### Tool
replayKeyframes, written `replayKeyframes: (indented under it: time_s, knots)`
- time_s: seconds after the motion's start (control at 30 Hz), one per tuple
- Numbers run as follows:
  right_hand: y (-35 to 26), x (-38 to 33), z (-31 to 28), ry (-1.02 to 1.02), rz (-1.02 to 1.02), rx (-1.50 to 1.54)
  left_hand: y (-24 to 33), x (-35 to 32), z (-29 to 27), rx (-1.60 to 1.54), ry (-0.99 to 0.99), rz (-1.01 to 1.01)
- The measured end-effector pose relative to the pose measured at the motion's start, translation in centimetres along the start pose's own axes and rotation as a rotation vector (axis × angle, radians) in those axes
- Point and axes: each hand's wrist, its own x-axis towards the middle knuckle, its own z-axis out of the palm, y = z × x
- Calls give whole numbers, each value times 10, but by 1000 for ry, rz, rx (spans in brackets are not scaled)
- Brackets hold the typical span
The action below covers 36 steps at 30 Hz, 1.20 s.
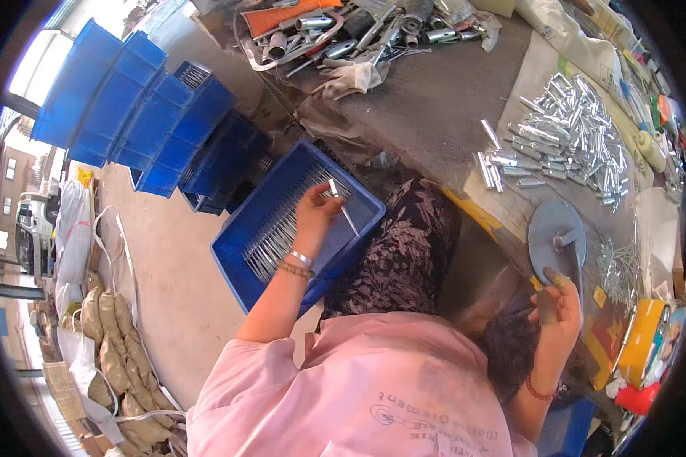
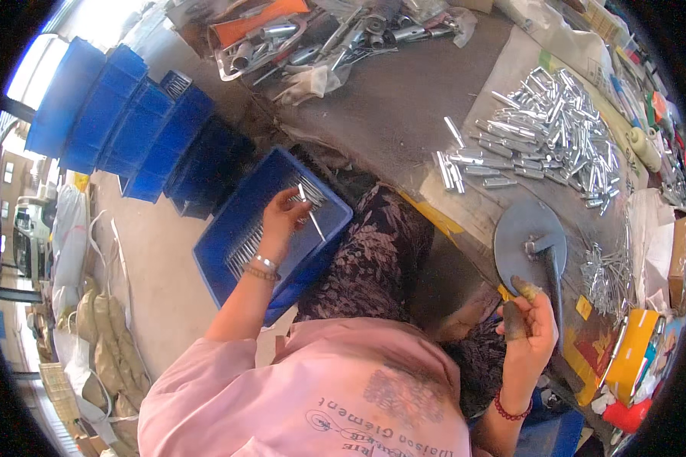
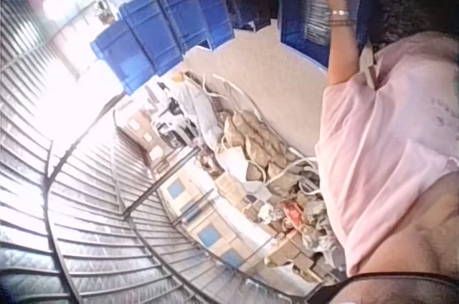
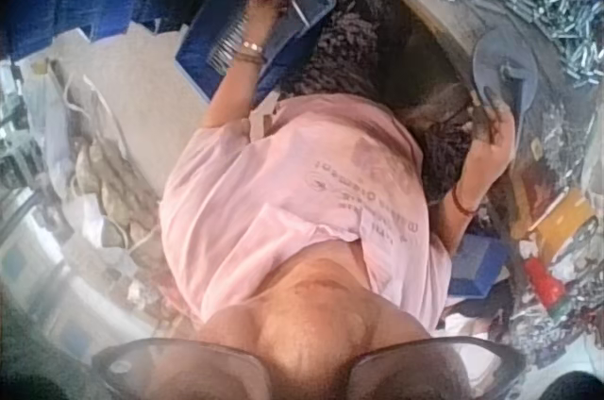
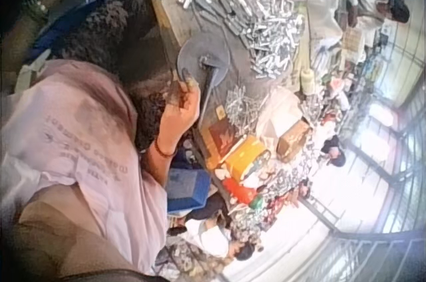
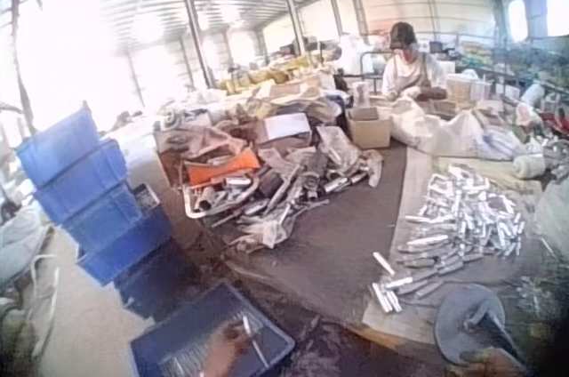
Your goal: Assembling small metal components using a hammer and a circular base.
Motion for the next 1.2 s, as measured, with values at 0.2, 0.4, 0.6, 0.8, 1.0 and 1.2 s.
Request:
replayKeyframes:
  time_s: [0.2, 0.4, 0.6, 0.8, 1.0, 1.2]
  knots:
    - [-6, 2, 2, -15, -23, -5, -114, 93, -64, 78, 171, -29]
    - [-3, 1, 0, 16, -3, -4, -108, 146, -54, 306, 146, -35]
    - [-3, 0, -5, -32, 1, -6, -129, 172, -68, 681, 287, 258]
    - [-24, 3, 8, -70, -7, 5, -87, 134, -55, 727, 481, 314]
    - [-16, 1, 3, -39, -90, -17, 74, 59, 35, 79, 244, 740]
    - [-17, -4, 2, -10, -87, 63, 185, -63, 145, 382, -251, 1203]
